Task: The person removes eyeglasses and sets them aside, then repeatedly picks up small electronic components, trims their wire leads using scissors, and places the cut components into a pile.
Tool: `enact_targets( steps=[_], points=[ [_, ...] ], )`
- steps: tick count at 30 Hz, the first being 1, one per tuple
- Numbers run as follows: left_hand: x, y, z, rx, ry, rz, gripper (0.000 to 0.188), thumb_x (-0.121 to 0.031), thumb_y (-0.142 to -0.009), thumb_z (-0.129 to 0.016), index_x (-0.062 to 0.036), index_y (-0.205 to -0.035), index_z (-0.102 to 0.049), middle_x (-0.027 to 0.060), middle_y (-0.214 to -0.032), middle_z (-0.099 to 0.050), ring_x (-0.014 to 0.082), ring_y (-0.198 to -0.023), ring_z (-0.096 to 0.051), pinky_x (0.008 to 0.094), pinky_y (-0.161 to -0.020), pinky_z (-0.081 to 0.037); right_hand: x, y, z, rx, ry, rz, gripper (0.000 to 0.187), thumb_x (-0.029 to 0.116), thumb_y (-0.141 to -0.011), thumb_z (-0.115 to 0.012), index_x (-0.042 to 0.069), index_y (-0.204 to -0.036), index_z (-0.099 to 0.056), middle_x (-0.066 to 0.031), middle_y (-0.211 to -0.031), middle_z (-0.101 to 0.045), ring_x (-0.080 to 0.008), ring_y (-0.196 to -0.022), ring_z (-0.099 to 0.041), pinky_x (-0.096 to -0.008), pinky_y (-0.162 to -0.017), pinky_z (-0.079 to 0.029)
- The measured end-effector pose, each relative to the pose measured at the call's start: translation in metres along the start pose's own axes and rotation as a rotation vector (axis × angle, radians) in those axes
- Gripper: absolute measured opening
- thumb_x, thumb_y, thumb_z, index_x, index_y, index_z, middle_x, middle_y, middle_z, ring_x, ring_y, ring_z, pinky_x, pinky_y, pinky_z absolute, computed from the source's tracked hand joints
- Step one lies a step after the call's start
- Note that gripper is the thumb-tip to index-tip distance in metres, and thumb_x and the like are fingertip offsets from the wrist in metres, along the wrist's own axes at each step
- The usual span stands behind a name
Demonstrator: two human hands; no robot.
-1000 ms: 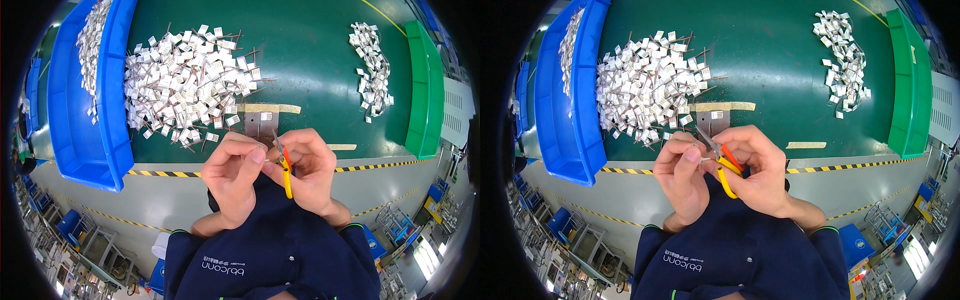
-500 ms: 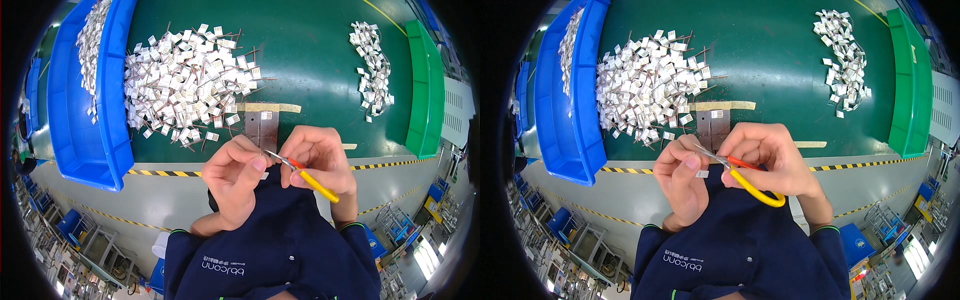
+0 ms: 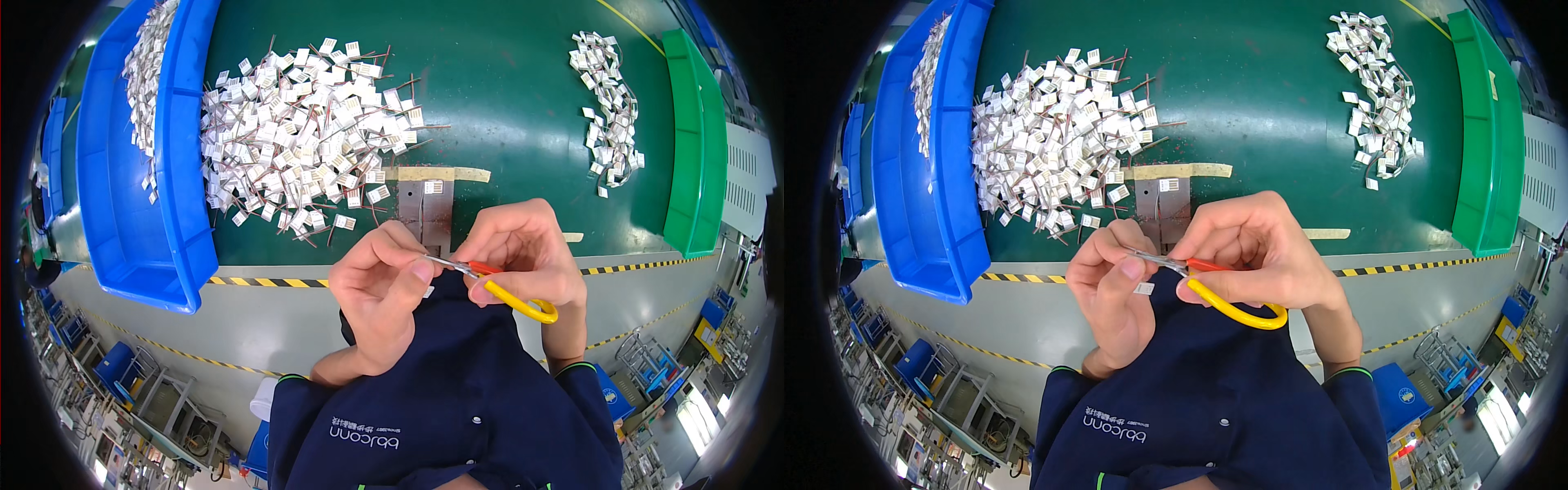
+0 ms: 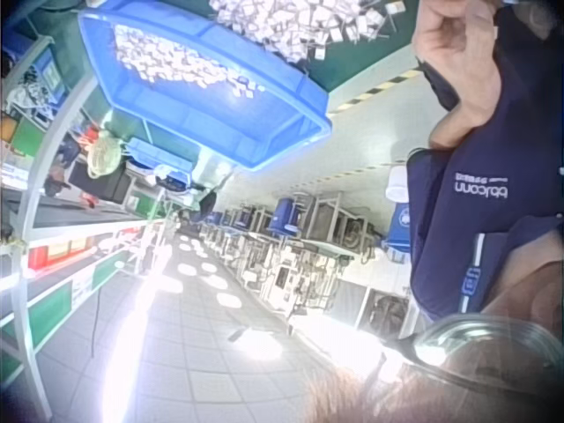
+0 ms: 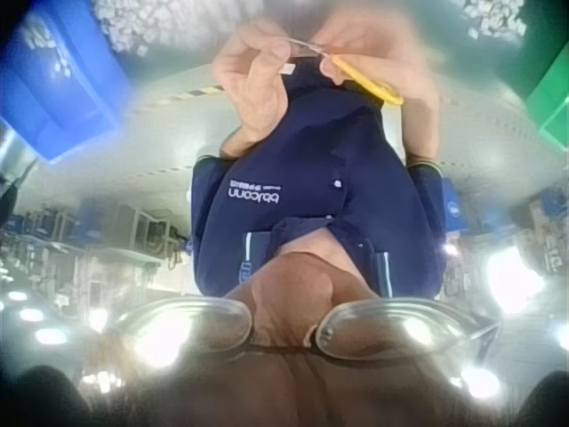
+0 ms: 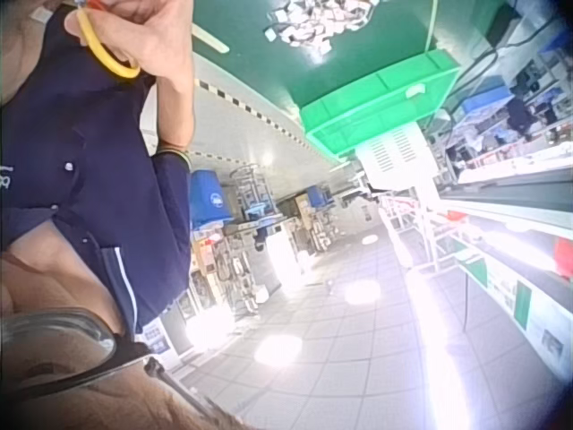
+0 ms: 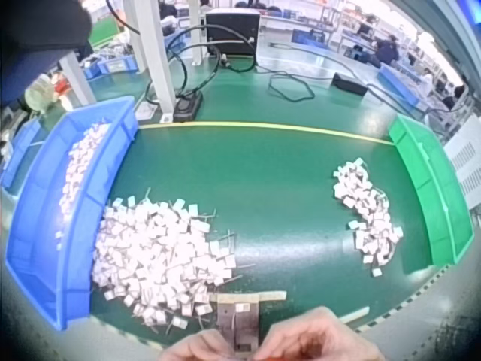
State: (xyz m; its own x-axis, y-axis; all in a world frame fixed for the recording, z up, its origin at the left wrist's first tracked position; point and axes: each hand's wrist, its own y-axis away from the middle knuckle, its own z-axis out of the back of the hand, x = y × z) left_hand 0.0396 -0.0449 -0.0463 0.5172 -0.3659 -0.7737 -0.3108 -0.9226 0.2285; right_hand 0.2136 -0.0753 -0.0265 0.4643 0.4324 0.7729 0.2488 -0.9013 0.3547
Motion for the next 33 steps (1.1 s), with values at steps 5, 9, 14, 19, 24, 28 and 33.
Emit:
enact_targets(
  steps=[5, 9, 14, 19, 24, 28, 33],
  points=[
    [-0.002, -0.001, 0.0, 0.006, -0.007, 0.004, 0.01, 0.004, -0.078, -0.062, 0.002, -0.073, -0.053, 0.0099, -0.074, -0.056, 0.0109, -0.064, -0.051, 0.0221, -0.057, -0.04, 0.002, 0.001, 0.001, -0.013, 0.041, -0.011, 0.015, -0.012, -0.075, -0.059, -0.008, -0.089, -0.061, -0.0136, -0.075, -0.067, -0.0067, -0.056, -0.061, -0.0146, -0.042, -0.038],
    [-0.003, 0.0, 0.001, -0.002, -0.012, 0.01, 0.01, 0.004, -0.078, -0.062, 0.0019, -0.073, -0.053, 0.0099, -0.074, -0.056, 0.0106, -0.064, -0.051, 0.022, -0.057, -0.04, 0.009, 0.0, -0.004, -0.083, 0.033, -0.092, 0.022, -0.016, -0.064, -0.06, -0.012, -0.085, -0.062, -0.0155, -0.071, -0.065, -0.0122, -0.059, -0.065, -0.015, -0.049, -0.045],
    [-0.003, 0.0, 0.001, 0.006, -0.03, 0.016, 0.01, 0.005, -0.078, -0.061, 0.0017, -0.072, -0.053, 0.0098, -0.074, -0.056, 0.0099, -0.064, -0.051, 0.0214, -0.057, -0.039, 0.003, 0.001, 0.0, -0.026, 0.039, -0.012, 0.016, -0.013, -0.074, -0.061, -0.009, -0.09, -0.063, -0.0133, -0.074, -0.067, -0.0047, -0.052, -0.058, -0.0142, -0.04, -0.035],
    [-0.003, -0.001, 0.003, 0.008, -0.036, 0.008, 0.01, 0.005, -0.077, -0.06, 0.0019, -0.072, -0.053, 0.0098, -0.073, -0.056, 0.0102, -0.063, -0.051, 0.0218, -0.056, -0.04, 0.005, 0.001, -0.002, -0.075, 0.048, -0.049, 0.021, -0.017, -0.065, -0.059, -0.013, -0.085, -0.062, -0.0161, -0.067, -0.064, -0.0112, -0.052, -0.062, -0.015, -0.042, -0.042],
    [-0.001, 0.001, 0.002, 0.001, -0.02, 0.023, 0.01, 0.006, -0.077, -0.06, 0.0019, -0.072, -0.053, 0.0098, -0.072, -0.055, 0.011, -0.064, -0.051, 0.0226, -0.058, -0.042, 0.002, 0.002, 0.002, -0.062, -0.098, 0.161, 0.017, -0.015, -0.076, -0.056, -0.01, -0.092, -0.061, -0.0147, -0.072, -0.066, -0.0094, -0.053, -0.059, -0.0166, -0.039, -0.04],
    [-0.001, -0.001, 0.003, 0.001, -0.025, 0.002, 0.01, 0.006, -0.078, -0.062, 0.0019, -0.073, -0.053, 0.0097, -0.073, -0.057, 0.0123, -0.065, -0.053, 0.0237, -0.06, -0.044, -0.002, 0.001, 0.003, -0.146, -0.107, 0.135, 0.017, -0.014, -0.077, -0.056, -0.008, -0.093, -0.058, -0.0148, -0.071, -0.065, -0.0101, -0.053, -0.059, -0.0177, -0.037, -0.04],
    [-0.012, -0.009, 0.006, -0.066, -0.206, -0.119, 0.009, 0.004, -0.077, -0.066, 0.0022, -0.083, -0.059, 0.0113, -0.082, -0.061, 0.0146, -0.073, -0.055, 0.0258, -0.067, -0.043, -0.009, 0.0, 0.0, -0.255, -0.028, 0.15, 0.014, -0.006, -0.079, -0.055, -0.011, -0.093, -0.055, -0.0128, -0.059, -0.057, -0.0051, -0.031, -0.038, -0.0178, -0.029, -0.024]
  ],
)
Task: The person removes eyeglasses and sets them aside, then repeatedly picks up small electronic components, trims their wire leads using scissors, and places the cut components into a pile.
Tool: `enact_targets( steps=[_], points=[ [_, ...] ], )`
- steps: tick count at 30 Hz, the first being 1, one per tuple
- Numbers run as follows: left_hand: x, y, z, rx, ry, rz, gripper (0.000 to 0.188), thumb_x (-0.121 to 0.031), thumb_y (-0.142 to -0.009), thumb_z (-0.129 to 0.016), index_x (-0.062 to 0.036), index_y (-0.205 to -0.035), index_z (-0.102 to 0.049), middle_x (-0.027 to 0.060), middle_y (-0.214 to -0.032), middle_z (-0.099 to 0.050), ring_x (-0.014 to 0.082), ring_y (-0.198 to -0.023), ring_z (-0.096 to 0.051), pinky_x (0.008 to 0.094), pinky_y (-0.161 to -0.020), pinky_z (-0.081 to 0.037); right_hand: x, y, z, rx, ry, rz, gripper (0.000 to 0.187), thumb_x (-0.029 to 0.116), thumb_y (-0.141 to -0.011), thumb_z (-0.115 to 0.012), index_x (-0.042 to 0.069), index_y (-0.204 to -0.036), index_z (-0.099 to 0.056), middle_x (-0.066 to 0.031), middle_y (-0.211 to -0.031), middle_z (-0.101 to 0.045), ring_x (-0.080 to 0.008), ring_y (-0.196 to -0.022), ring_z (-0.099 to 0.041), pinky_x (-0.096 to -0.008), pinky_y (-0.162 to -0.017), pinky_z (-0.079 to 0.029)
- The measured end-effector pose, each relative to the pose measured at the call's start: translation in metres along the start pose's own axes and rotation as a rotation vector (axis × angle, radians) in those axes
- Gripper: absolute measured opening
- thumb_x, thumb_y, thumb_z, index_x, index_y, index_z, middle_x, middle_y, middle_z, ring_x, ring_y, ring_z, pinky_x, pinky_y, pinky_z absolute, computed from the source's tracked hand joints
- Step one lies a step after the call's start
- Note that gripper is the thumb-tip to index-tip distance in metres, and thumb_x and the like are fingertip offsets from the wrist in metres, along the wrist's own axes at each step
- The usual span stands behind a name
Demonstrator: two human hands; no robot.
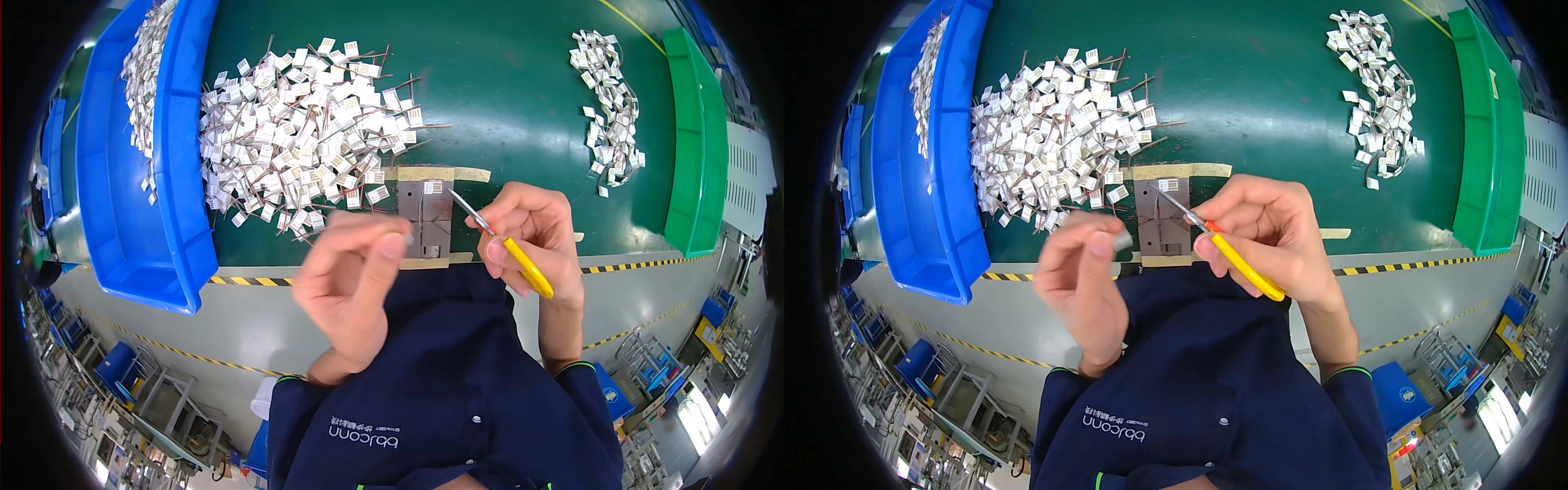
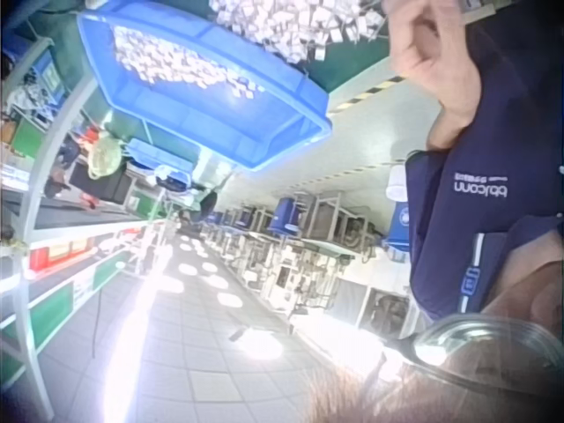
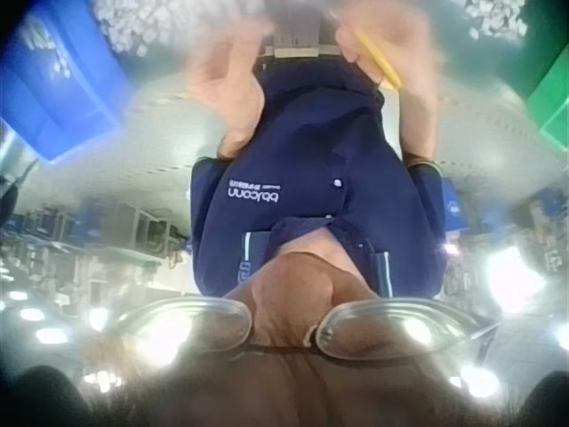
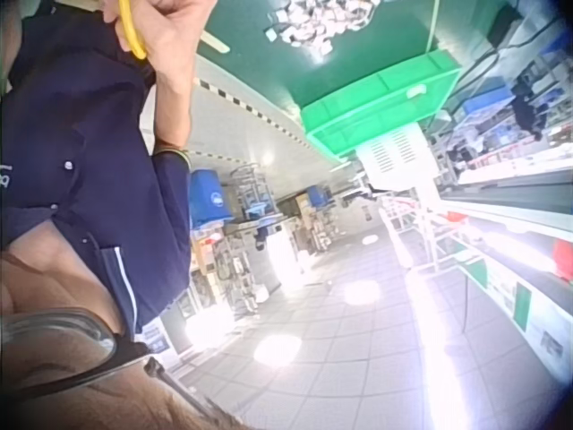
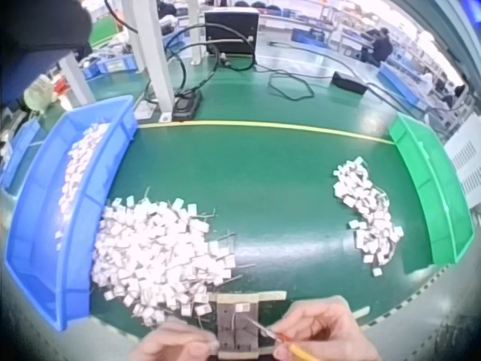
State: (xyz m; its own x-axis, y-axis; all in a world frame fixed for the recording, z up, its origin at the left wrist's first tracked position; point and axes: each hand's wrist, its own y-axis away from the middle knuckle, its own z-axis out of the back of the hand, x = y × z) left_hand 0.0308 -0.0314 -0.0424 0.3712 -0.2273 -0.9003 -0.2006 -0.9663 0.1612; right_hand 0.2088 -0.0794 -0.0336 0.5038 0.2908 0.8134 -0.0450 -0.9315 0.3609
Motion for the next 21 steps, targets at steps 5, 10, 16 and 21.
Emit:
enact_targets(
  steps=[5, 10, 16, 21],
  points=[
    [-0.008, -0.02, 0.006, 0.013, -0.743, -0.439, 0.05, -0.004, -0.067, -0.076, 0.0004, -0.112, -0.054, 0.0102, -0.105, -0.061, 0.0207, -0.096, -0.049, 0.0306, -0.082, -0.037, 0.001, 0.002, 0.01, -0.024, -0.085, -0.042, 0.011, -0.007, -0.082, -0.058, -0.006, -0.092, -0.056, -0.0111, -0.07, -0.064, -0.0051, -0.047, -0.053, -0.0168, -0.032, -0.03],
    [0.0, -0.019, 0.004, 0.249, -1.161, -0.503, 0.057, -0.005, -0.058, -0.081, -0.0028, -0.11, -0.056, 0.0105, -0.108, -0.057, 0.0244, -0.098, -0.049, 0.0358, -0.084, -0.038, 0.0, 0.001, 0.007, -0.034, -0.069, -0.043, 0.011, -0.006, -0.082, -0.06, -0.005, -0.092, -0.056, -0.0099, -0.071, -0.064, -0.0054, -0.048, -0.054, -0.0164, -0.033, -0.031],
    [0.01, -0.02, 0.009, 0.199, -1.191, -0.591, 0.049, -0.002, -0.06, -0.077, -0.006, -0.105, -0.059, 0.0076, -0.099, -0.057, 0.0274, -0.089, -0.049, 0.0367, -0.078, -0.04, -0.005, 0.002, 0.009, -0.051, -0.035, -0.061, 0.01, -0.005, -0.083, -0.059, -0.004, -0.092, -0.056, -0.0097, -0.071, -0.065, -0.0064, -0.051, -0.057, -0.016, -0.034, -0.034],
    [0.011, -0.019, 0.012, 0.216, -1.238, -0.611, 0.032, 0.0, -0.063, -0.074, -0.0052, -0.092, -0.062, 0.005, -0.096, -0.058, 0.0266, -0.086, -0.05, 0.0363, -0.075, -0.041, -0.006, 0.001, 0.006, -0.079, -0.003, -0.073, 0.01, -0.003, -0.083, -0.058, -0.005, -0.093, -0.056, -0.0102, -0.066, -0.061, -0.0054, -0.045, -0.05, -0.0166, -0.033, -0.03]
  ],
)
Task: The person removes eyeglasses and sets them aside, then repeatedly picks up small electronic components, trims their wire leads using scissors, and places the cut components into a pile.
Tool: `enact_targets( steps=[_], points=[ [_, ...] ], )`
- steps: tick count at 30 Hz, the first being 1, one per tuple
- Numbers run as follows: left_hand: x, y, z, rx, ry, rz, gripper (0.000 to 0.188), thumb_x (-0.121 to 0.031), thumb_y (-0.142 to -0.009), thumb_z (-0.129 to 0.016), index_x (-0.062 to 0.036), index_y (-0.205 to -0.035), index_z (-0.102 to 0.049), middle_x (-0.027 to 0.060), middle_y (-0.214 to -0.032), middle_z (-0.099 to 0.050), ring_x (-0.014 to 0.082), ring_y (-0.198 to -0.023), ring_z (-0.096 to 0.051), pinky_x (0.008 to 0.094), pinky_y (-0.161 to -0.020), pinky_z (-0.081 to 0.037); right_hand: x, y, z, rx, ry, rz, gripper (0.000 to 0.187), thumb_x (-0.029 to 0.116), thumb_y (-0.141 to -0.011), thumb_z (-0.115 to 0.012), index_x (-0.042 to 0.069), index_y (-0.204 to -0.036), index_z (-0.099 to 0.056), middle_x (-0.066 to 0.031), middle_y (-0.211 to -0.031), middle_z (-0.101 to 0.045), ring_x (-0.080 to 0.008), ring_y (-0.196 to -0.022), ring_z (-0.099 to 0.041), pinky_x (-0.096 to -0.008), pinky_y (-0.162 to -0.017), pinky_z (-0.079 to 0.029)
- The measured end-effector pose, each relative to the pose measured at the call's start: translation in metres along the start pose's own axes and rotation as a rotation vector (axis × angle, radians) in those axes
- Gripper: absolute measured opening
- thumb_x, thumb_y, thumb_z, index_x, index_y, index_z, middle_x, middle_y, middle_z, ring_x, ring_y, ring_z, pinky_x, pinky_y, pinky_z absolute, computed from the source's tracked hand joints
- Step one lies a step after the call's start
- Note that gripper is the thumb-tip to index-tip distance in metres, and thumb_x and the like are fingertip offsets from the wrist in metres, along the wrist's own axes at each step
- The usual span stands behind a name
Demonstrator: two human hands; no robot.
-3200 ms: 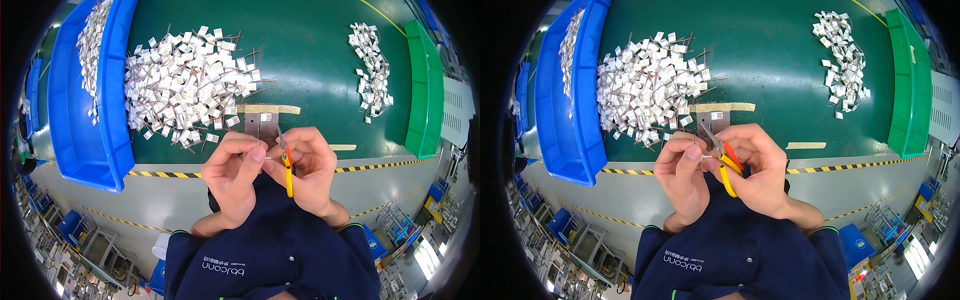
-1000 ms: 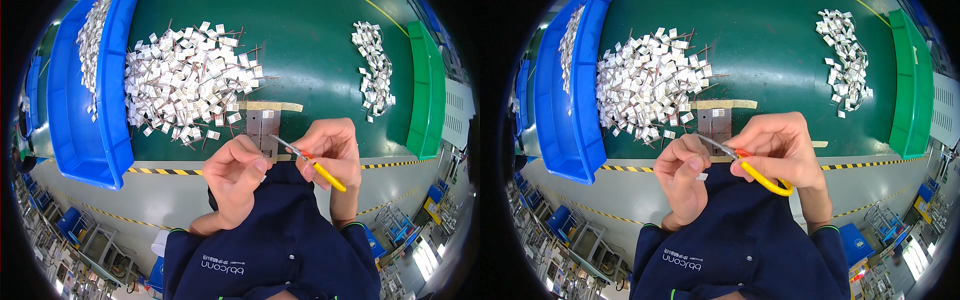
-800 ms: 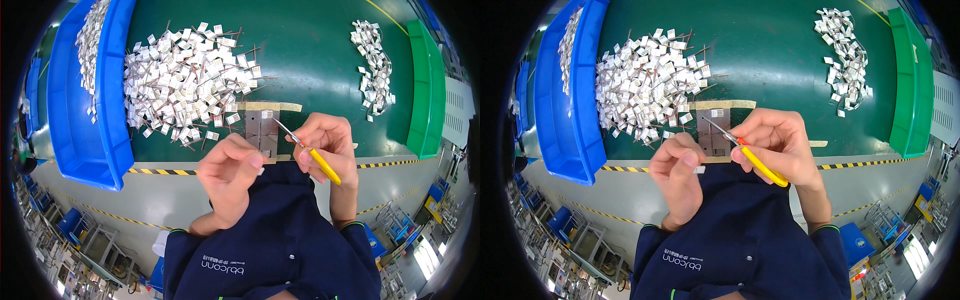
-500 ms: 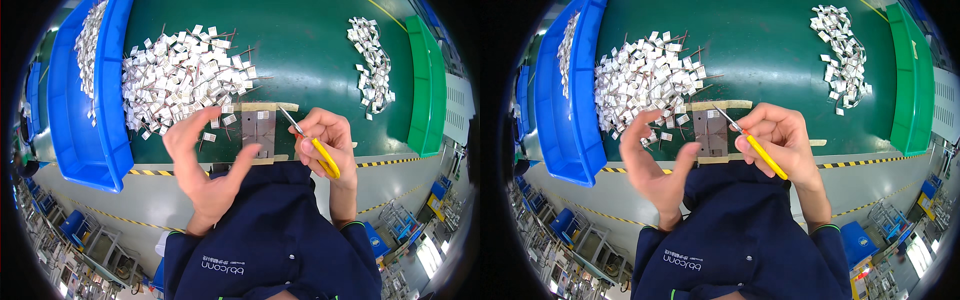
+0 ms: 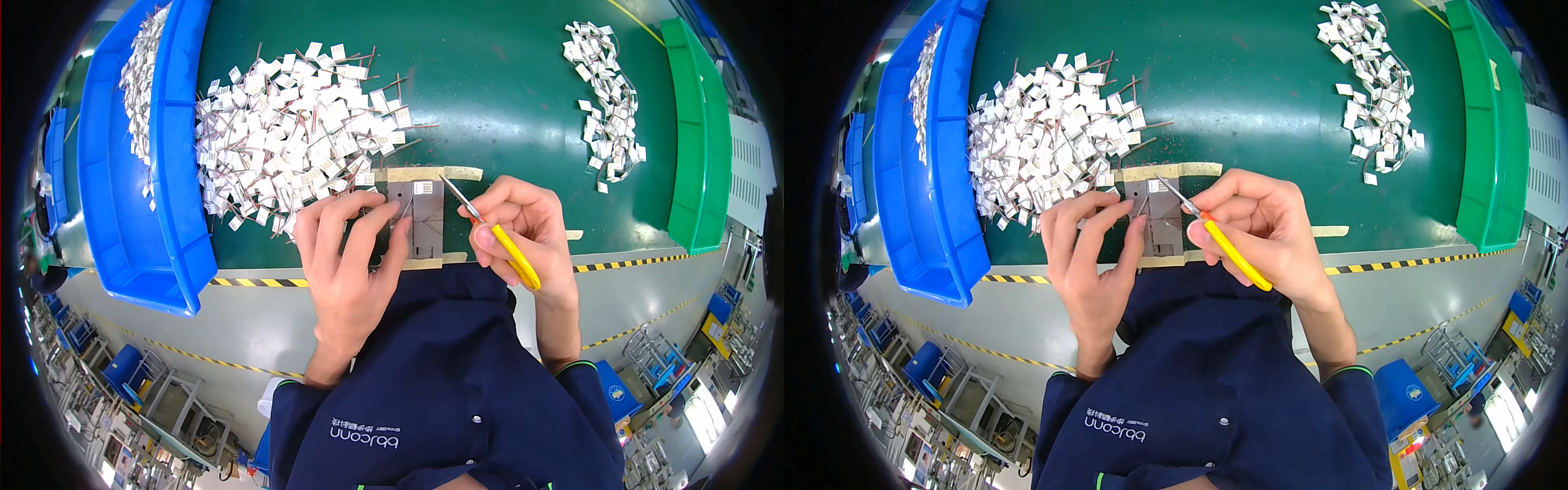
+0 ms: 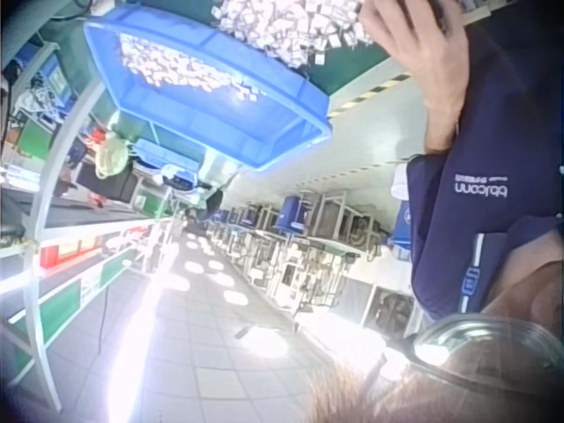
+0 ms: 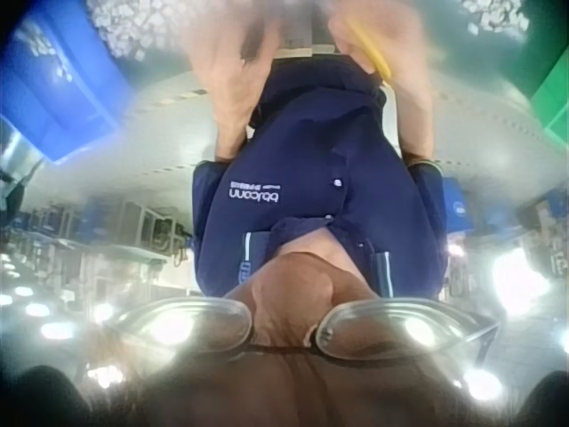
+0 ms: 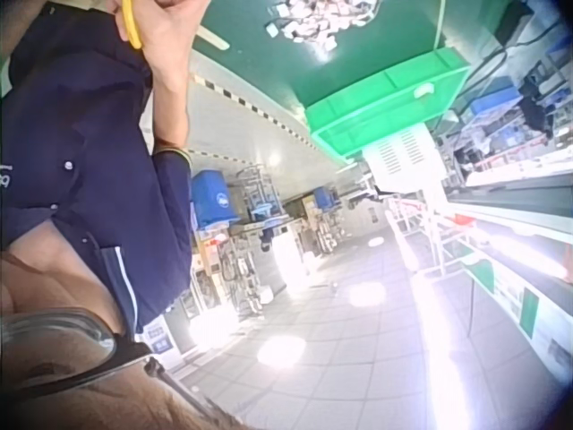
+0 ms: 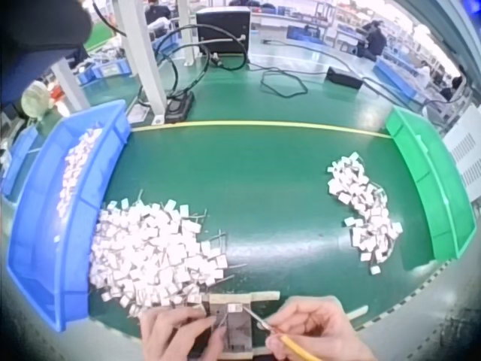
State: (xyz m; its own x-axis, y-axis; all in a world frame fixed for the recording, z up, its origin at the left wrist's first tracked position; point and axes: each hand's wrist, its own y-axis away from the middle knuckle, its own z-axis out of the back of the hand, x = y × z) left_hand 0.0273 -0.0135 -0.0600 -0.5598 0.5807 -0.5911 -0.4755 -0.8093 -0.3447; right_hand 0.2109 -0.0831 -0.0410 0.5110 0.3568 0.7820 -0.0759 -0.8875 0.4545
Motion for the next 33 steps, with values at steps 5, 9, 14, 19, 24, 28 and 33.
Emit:
enact_targets(
  steps=[5, 9, 14, 19, 24, 28, 33],
  points=[
    [0.003, 0.0, -0.002, -0.023, 0.007, -0.046, 0.025, 0.003, -0.061, -0.072, -0.0058, -0.082, -0.063, 0.0025, -0.091, -0.059, 0.024, -0.082, -0.052, 0.0335, -0.071, -0.041, -0.003, -0.001, -0.003, -0.029, 0.053, 0.055, 0.013, -0.001, -0.084, -0.059, -0.006, -0.094, -0.055, -0.0102, -0.063, -0.059, -0.0043, -0.037, -0.043, -0.0163, -0.031, -0.026],
    [0.004, 0.0, -0.003, -0.08, 0.059, -0.022, 0.025, 0.003, -0.06, -0.071, -0.0063, -0.081, -0.062, 0.0021, -0.089, -0.06, 0.0229, -0.079, -0.053, 0.0328, -0.07, -0.041, 0.003, 0.0, -0.008, -0.102, 0.135, 0.106, 0.021, -0.006, -0.078, -0.065, -0.004, -0.095, -0.054, -0.0093, -0.077, -0.065, -0.0069, -0.066, -0.062, -0.0176, -0.056, -0.047],
    [-0.002, -0.004, 0.005, -0.078, 0.14, -0.037, 0.025, 0.005, -0.057, -0.072, -0.0057, -0.078, -0.063, 0.0024, -0.085, -0.061, 0.0222, -0.077, -0.054, 0.032, -0.068, -0.042, 0.007, -0.006, -0.019, -0.207, 0.246, 0.188, 0.03, -0.007, -0.075, -0.069, -0.003, -0.1, -0.053, -0.0093, -0.081, -0.065, -0.0086, -0.074, -0.064, -0.0184, -0.063, -0.049],
    [-0.008, -0.003, 0.007, -0.06, 0.241, -0.027, 0.025, 0.004, -0.057, -0.072, -0.0052, -0.078, -0.064, 0.0038, -0.086, -0.061, 0.0214, -0.078, -0.054, 0.0314, -0.068, -0.043, 0.004, -0.008, -0.02, -0.136, 0.172, 0.145, 0.031, -0.008, -0.076, -0.068, -0.003, -0.102, -0.051, -0.0101, -0.085, -0.065, -0.0094, -0.077, -0.064, -0.0173, -0.064, -0.049],
    [-0.013, -0.009, 0.009, -0.015, 0.331, 0.029, 0.026, 0.003, -0.057, -0.074, -0.0049, -0.08, -0.065, 0.0046, -0.089, -0.06, 0.0216, -0.079, -0.053, 0.0309, -0.068, -0.042, 0.008, -0.004, -0.019, -0.092, 0.136, 0.083, 0.03, -0.008, -0.076, -0.067, -0.003, -0.102, -0.051, -0.0097, -0.085, -0.065, -0.0096, -0.077, -0.063, -0.0177, -0.064, -0.049],
    [-0.008, -0.004, 0.001, -0.015, 0.372, -0.025, 0.024, 0.0, -0.059, -0.077, -0.0051, -0.08, -0.065, 0.004, -0.087, -0.059, 0.0218, -0.076, -0.051, 0.0315, -0.066, -0.042, 0.007, -0.005, -0.02, -0.051, 0.112, 0.05, 0.029, -0.008, -0.077, -0.066, -0.003, -0.101, -0.051, -0.0097, -0.085, -0.064, -0.0098, -0.078, -0.063, -0.018, -0.064, -0.05],
    [-0.009, -0.003, 0.002, -0.024, 0.383, -0.035, 0.023, 0.002, -0.059, -0.075, -0.0048, -0.078, -0.065, 0.0041, -0.086, -0.059, 0.0222, -0.075, -0.052, 0.0312, -0.064, -0.042, 0.006, -0.004, -0.018, -0.007, 0.106, 0.058, 0.029, -0.008, -0.077, -0.066, -0.003, -0.101, -0.051, -0.0098, -0.084, -0.064, -0.0102, -0.077, -0.063, -0.0187, -0.065, -0.05]
  ],
)
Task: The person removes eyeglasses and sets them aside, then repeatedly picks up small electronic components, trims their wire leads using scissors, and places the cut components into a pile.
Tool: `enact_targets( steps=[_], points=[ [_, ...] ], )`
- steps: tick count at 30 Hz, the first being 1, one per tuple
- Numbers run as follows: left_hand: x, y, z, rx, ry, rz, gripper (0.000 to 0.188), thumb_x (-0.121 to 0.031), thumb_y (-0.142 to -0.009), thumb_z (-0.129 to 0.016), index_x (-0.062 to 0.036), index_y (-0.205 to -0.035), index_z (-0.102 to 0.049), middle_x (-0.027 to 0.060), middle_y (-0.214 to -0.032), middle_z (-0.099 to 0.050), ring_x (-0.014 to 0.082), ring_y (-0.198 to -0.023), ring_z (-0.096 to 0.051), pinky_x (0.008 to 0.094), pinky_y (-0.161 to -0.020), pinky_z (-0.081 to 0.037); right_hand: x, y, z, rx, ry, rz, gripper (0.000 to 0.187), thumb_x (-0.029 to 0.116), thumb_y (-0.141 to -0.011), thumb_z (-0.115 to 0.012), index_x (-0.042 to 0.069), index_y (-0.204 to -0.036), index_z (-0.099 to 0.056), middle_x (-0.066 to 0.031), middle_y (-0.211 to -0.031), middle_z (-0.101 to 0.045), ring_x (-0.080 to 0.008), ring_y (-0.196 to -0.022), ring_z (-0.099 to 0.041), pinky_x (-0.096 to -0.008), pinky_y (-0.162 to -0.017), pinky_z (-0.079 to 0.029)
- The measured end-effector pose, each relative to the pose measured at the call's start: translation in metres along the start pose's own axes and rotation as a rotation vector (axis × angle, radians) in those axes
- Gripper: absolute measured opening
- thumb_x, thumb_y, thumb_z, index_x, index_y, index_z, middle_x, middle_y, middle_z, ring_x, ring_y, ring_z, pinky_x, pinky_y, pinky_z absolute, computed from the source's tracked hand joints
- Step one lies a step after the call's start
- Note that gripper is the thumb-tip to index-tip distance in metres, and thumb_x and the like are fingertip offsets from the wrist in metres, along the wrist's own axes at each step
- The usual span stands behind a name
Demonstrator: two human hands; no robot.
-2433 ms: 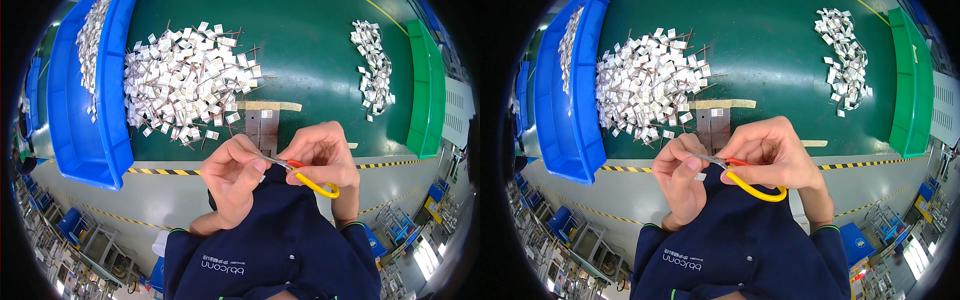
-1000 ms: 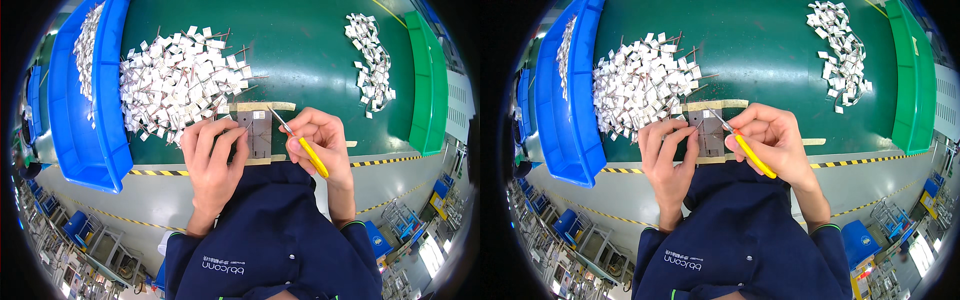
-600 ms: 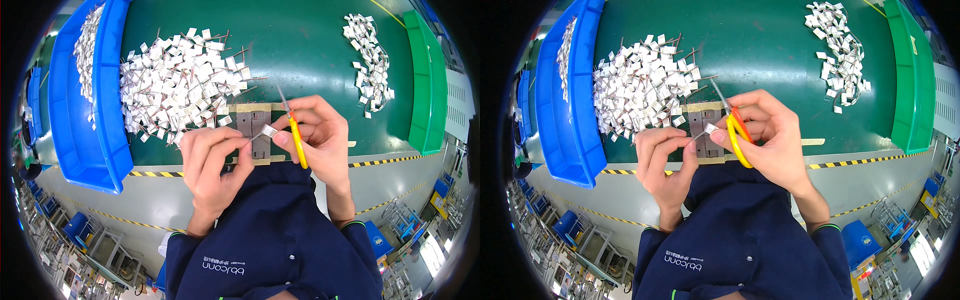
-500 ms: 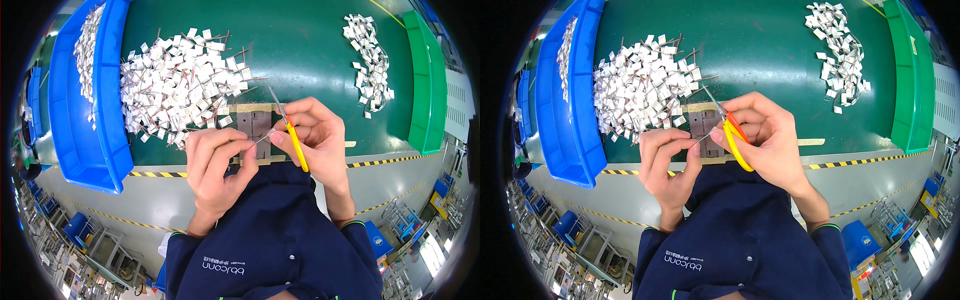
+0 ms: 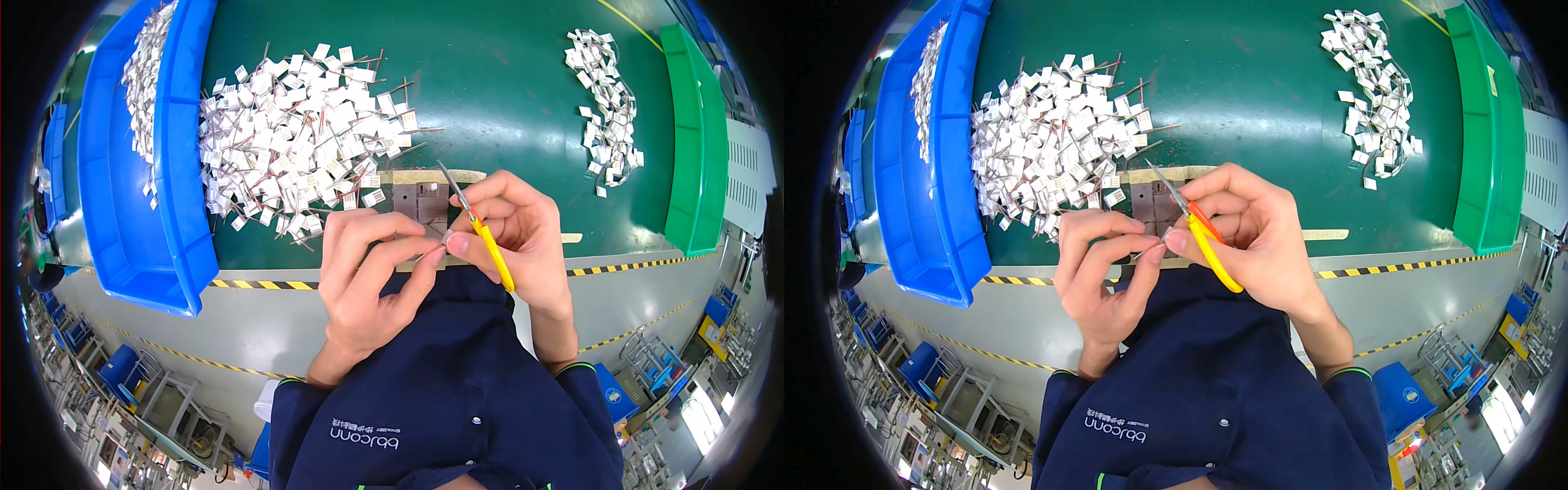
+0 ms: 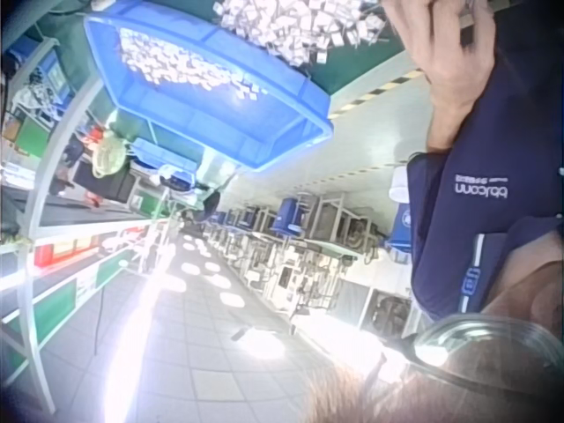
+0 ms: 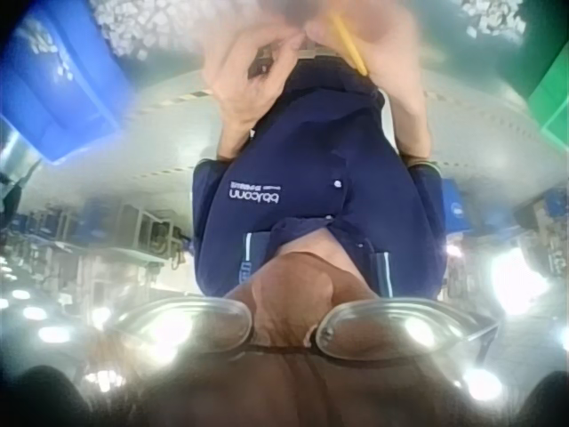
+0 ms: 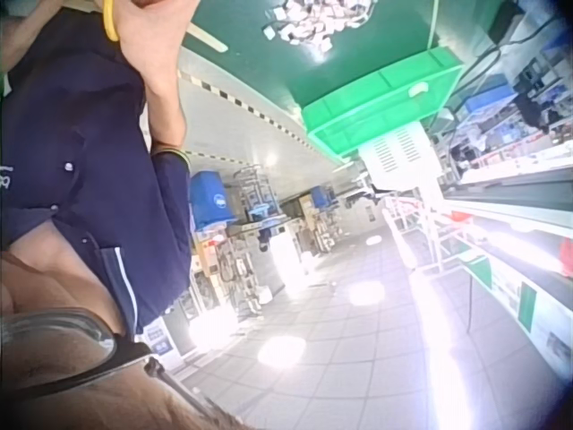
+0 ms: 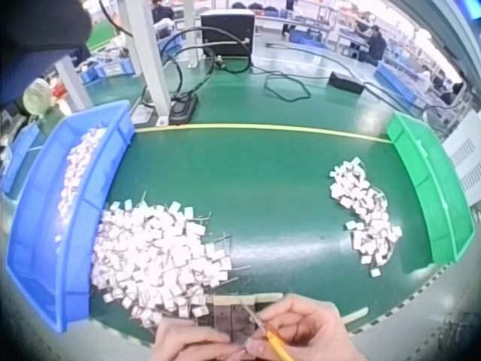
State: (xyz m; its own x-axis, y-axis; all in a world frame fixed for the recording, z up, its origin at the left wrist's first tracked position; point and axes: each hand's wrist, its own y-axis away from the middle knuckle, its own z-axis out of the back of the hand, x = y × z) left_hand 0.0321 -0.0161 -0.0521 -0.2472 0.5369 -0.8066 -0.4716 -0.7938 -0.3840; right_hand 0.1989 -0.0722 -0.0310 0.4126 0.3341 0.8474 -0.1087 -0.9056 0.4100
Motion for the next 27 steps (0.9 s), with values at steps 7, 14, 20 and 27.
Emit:
enact_targets(
  steps=[7, 14, 20, 27],
  points=[
    [-0.003, 0.006, -0.003, -0.105, 0.155, 0.083, 0.021, 0.005, -0.059, -0.073, -0.0016, -0.076, -0.064, 0.0077, -0.083, -0.06, 0.0209, -0.069, -0.055, 0.0296, -0.062, -0.043, -0.005, 0.002, -0.005, -0.021, -0.032, 0.08, 0.03, -0.009, -0.077, -0.066, -0.004, -0.102, -0.051, -0.0098, -0.08, -0.064, -0.009, -0.075, -0.063, -0.0181, -0.063, -0.049],
    [-0.001, 0.01, 0.001, -0.123, 0.209, 0.061, 0.02, 0.005, -0.059, -0.073, -0.0003, -0.076, -0.064, 0.0089, -0.083, -0.061, 0.0189, -0.068, -0.054, 0.0265, -0.059, -0.041, -0.003, 0.003, -0.004, -0.008, -0.076, 0.04, 0.03, -0.009, -0.076, -0.066, -0.004, -0.102, -0.051, -0.0101, -0.079, -0.064, -0.0094, -0.075, -0.063, -0.0181, -0.065, -0.049],
    [-0.006, 0.013, 0.009, -0.283, 0.344, 0.198, 0.018, 0.004, -0.063, -0.072, 0.0, -0.077, -0.063, 0.0097, -0.083, -0.061, 0.0179, -0.069, -0.054, 0.0268, -0.061, -0.041, -0.003, 0.002, 0.001, -0.108, -0.117, 0.027, 0.029, -0.007, -0.077, -0.066, -0.002, -0.103, -0.052, -0.0087, -0.077, -0.065, -0.0019, -0.052, -0.052, -0.0146, -0.041, -0.033],
    [-0.001, -0.001, 0.007, 0.08, 0.418, 0.113, 0.028, 0.004, -0.063, -0.074, 0.0027, -0.089, -0.065, 0.0132, -0.097, -0.066, 0.0251, -0.084, -0.062, 0.0319, -0.074, -0.047, -0.005, 0.004, 0.003, 0.109, -0.318, -0.158, 0.03, -0.002, -0.076, -0.07, 0.0, -0.1, -0.053, -0.0086, -0.074, -0.065, -0.0011, -0.041, -0.038, -0.0168, -0.035, -0.023]
  ],
)
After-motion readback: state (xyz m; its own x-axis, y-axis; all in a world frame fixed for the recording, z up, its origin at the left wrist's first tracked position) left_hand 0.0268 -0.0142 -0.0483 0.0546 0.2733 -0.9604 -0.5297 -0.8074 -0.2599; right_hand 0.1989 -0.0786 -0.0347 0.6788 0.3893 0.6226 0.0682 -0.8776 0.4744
